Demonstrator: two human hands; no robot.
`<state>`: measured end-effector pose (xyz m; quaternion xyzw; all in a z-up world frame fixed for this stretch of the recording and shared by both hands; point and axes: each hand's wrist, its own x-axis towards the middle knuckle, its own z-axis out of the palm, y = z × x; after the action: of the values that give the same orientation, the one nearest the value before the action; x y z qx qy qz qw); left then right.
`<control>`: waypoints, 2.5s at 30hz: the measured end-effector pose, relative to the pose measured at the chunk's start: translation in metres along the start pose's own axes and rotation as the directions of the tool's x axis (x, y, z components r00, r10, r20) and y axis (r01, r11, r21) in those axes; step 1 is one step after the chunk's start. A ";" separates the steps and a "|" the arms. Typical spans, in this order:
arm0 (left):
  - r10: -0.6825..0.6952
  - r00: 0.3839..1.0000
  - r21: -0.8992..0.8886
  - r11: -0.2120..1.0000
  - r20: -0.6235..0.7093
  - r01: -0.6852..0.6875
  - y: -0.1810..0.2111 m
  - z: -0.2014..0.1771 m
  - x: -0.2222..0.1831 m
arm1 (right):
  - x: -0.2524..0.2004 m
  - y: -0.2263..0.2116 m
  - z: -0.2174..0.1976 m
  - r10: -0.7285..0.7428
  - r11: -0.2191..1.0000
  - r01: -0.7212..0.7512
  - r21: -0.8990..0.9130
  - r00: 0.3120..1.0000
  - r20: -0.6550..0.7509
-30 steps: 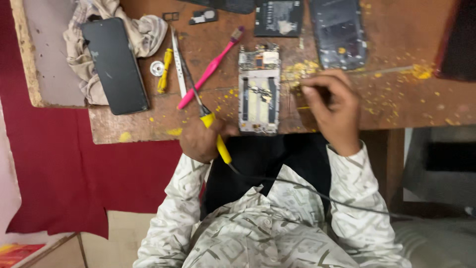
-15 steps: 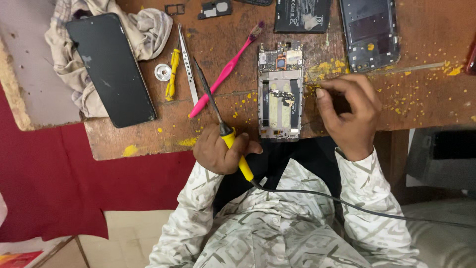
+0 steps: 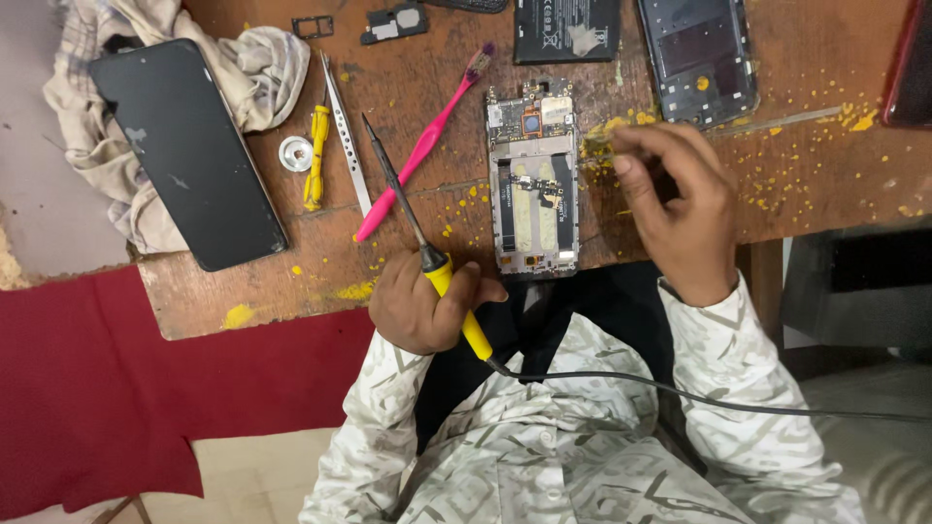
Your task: The person uses a soldering iron to heat and remove a small circuit board from a disassembled smartphone chassis. They then pick up a larger motherboard, apply heat to its components, and place it into the phone's frame. The person handles the motherboard and the chassis throughout the process.
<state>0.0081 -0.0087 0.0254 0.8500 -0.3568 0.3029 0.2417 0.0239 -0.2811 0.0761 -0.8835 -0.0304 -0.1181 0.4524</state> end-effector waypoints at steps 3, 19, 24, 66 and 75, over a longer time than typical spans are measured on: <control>-0.011 0.999 -0.041 0.999 0.032 0.013 -0.001 0.000 -0.001 | 0.022 -0.008 -0.005 -0.190 0.955 0.204 -0.216 0.978 0.084; 0.022 1.000 -0.055 0.998 -0.010 -0.023 -0.007 0.002 0.001 | 0.058 0.017 0.023 -0.093 0.974 0.134 -0.180 0.971 0.218; 0.046 0.999 -0.058 0.997 -0.005 -0.046 -0.007 0.003 -0.004 | 0.050 0.024 0.031 -0.013 0.995 0.028 -0.097 0.989 0.151; 0.208 0.977 -0.371 0.911 0.041 -0.178 0.003 0.250 0.348 | -0.002 0.003 -0.020 0.001 0.954 0.092 0.286 0.950 -0.311; 0.161 0.984 -0.338 0.932 0.071 -0.129 -0.015 0.299 0.345 | -0.013 0.025 0.007 0.013 0.977 0.060 0.203 0.940 -0.340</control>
<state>0.3150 -0.3456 0.0502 0.7821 -0.4759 0.2138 0.3409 0.0163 -0.2892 0.0491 -0.7966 0.0249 -0.2700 0.5403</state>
